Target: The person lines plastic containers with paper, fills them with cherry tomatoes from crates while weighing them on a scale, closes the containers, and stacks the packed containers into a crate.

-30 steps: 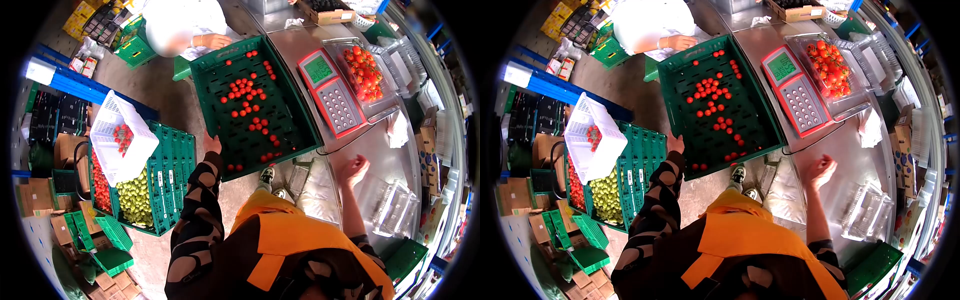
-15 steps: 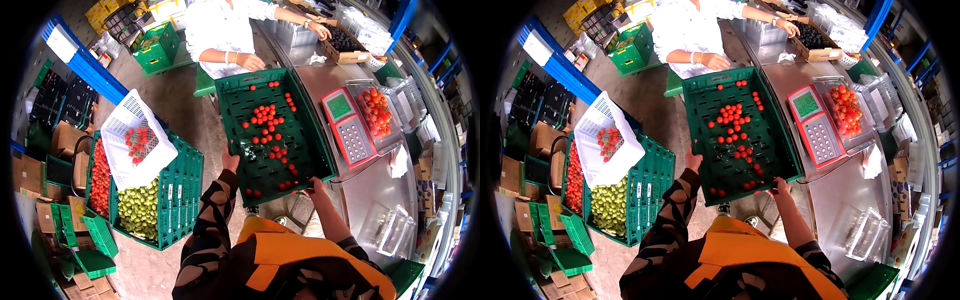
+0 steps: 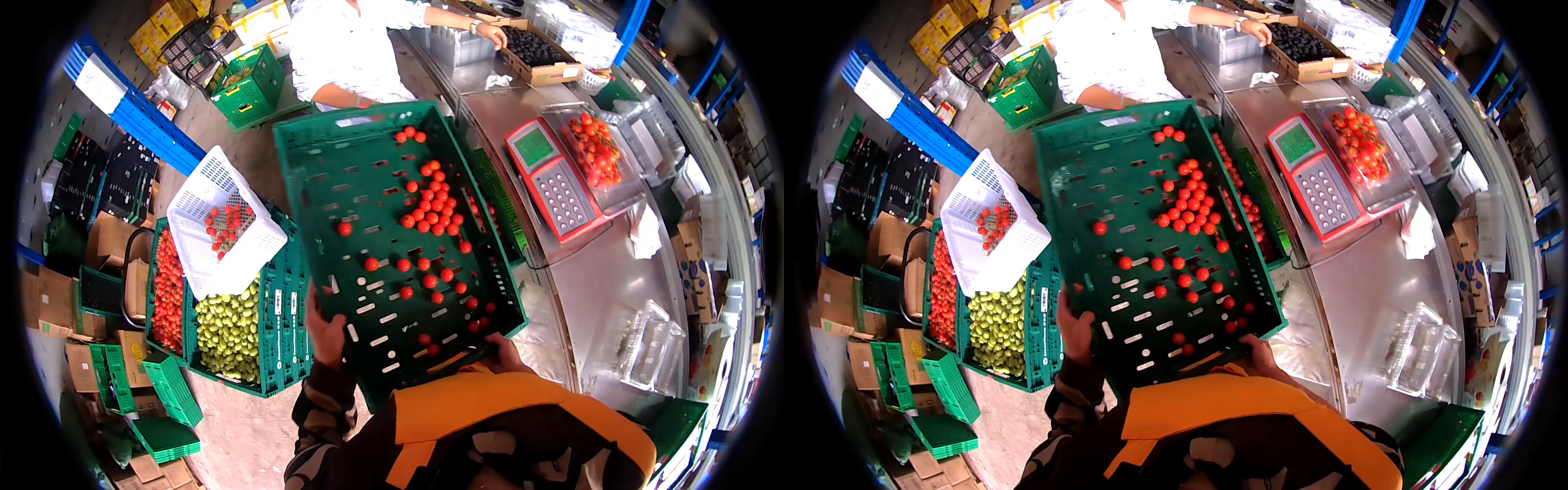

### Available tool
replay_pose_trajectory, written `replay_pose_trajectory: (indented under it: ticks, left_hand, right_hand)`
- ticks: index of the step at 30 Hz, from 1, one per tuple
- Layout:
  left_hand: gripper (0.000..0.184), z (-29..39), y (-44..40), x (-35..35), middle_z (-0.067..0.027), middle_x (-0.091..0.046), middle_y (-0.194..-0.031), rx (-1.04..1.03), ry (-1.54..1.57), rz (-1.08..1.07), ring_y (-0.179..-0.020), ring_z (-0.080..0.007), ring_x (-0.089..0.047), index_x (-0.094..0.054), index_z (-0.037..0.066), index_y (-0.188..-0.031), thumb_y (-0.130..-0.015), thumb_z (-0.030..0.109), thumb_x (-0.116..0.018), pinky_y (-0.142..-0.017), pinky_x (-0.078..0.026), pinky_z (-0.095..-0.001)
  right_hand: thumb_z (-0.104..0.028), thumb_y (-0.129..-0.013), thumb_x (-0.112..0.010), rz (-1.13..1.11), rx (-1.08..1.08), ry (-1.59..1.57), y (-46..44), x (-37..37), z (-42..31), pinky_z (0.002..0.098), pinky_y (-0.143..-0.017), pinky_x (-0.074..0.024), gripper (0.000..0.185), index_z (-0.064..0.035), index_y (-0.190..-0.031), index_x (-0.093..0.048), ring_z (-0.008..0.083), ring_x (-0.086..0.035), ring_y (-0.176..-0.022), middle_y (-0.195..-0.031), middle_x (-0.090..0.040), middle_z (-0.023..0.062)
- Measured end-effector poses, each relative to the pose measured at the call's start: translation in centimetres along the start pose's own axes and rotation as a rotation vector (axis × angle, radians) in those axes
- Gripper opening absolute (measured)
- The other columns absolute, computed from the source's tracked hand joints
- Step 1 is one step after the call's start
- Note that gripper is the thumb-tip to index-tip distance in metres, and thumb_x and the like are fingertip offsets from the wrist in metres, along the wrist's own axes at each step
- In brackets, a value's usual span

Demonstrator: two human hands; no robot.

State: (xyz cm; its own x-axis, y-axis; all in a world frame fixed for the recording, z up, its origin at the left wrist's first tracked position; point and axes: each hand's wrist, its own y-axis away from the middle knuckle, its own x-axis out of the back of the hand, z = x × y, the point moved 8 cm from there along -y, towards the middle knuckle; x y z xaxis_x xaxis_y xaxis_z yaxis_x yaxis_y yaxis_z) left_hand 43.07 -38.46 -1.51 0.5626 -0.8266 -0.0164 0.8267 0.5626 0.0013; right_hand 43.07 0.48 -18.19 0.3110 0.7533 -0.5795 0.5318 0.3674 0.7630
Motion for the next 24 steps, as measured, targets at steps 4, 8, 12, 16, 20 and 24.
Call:
replay_pose_trajectory:
  ticks: [4, 8, 12, 16, 20, 24]
  left_hand:
    - [0.069, 6.0, 7.1, 2.5, -0.0066, -0.048, -0.117, -0.095, 0.015, 0.102, -0.111, -0.0177, -0.049, -0.043, -0.003, -0.133, -0.064, -0.009, -0.047, -0.096, -0.041, -0.0279]
    - [0.063, 8.4, 14.8, 6.2, -0.0040, -0.052, -0.112, -0.102, 0.044, 0.351, -0.103, -0.0159, -0.051, -0.047, -0.001, -0.131, -0.068, -0.005, -0.053, -0.091, -0.042, -0.0265]
    - [0.043, 10.0, 20.9, 11.0, -0.0088, -0.053, -0.122, -0.102, 0.103, 0.497, -0.109, -0.0195, -0.053, -0.051, 0.004, -0.124, -0.090, 0.024, -0.068, -0.093, -0.048, -0.0347]
    - [0.041, 2.8, 25.8, 21.3, -0.0041, -0.066, -0.099, 0.190, 0.398, 0.329, -0.093, -0.0199, -0.064, -0.061, 0.008, -0.109, -0.088, 0.042, -0.065, -0.082, -0.054, -0.0373]
    - [0.067, 0.8, 34.1, 24.2, -0.0099, -0.058, -0.124, 0.031, 0.381, 0.539, -0.100, -0.0220, -0.062, -0.035, 0.011, -0.146, -0.084, 0.024, -0.055, -0.084, -0.055, -0.0383]
    - [0.075, 2.2, 40.8, 24.4, -0.0018, -0.060, -0.111, 0.077, 0.290, 0.571, -0.083, -0.0087, -0.054, -0.031, 0.012, -0.149, -0.085, 0.030, -0.064, -0.074, -0.050, -0.0227]
  right_hand:
    - [-0.006, -0.083, -0.054, -0.050, -0.016, 0.166, 5.9, -3.0, -1.0, 0.0453, -0.080, -0.0588, 0.047, -0.0054, -0.129, -0.043, 0.0328, -0.066, -0.092, -0.112, -0.059, 0.0150]
    - [-0.010, -0.081, -0.059, -0.089, 0.189, 0.413, 8.8, -5.9, -3.3, 0.0294, -0.063, -0.0525, 0.027, -0.0039, -0.108, -0.058, 0.0187, -0.062, -0.074, -0.091, -0.064, 0.0077]
    - [-0.014, -0.077, -0.064, -0.168, 0.211, 0.675, 12.3, -10.7, -4.2, 0.0302, -0.063, -0.0536, 0.028, -0.0041, -0.103, -0.059, 0.0168, -0.063, -0.076, -0.085, -0.064, 0.0070]
    - [-0.014, -0.077, -0.065, -0.349, 0.115, 0.732, 11.3, -12.0, 0.6, 0.0330, -0.057, -0.0551, 0.052, -0.0054, -0.124, -0.047, 0.0183, -0.065, -0.082, -0.095, -0.063, 0.0071]
    - [-0.018, -0.079, -0.068, -0.446, 0.193, 0.911, 12.1, -12.9, 4.2, 0.0308, -0.061, -0.0532, 0.038, -0.0056, -0.113, -0.057, 0.0158, -0.064, -0.081, -0.095, -0.064, 0.0040]
    - [-0.030, -0.082, -0.071, -0.511, -0.119, 1.189, 11.9, -10.3, 8.8, 0.0304, -0.066, -0.0545, 0.056, -0.0068, -0.129, -0.051, 0.0171, -0.064, -0.090, -0.107, -0.065, 0.0051]
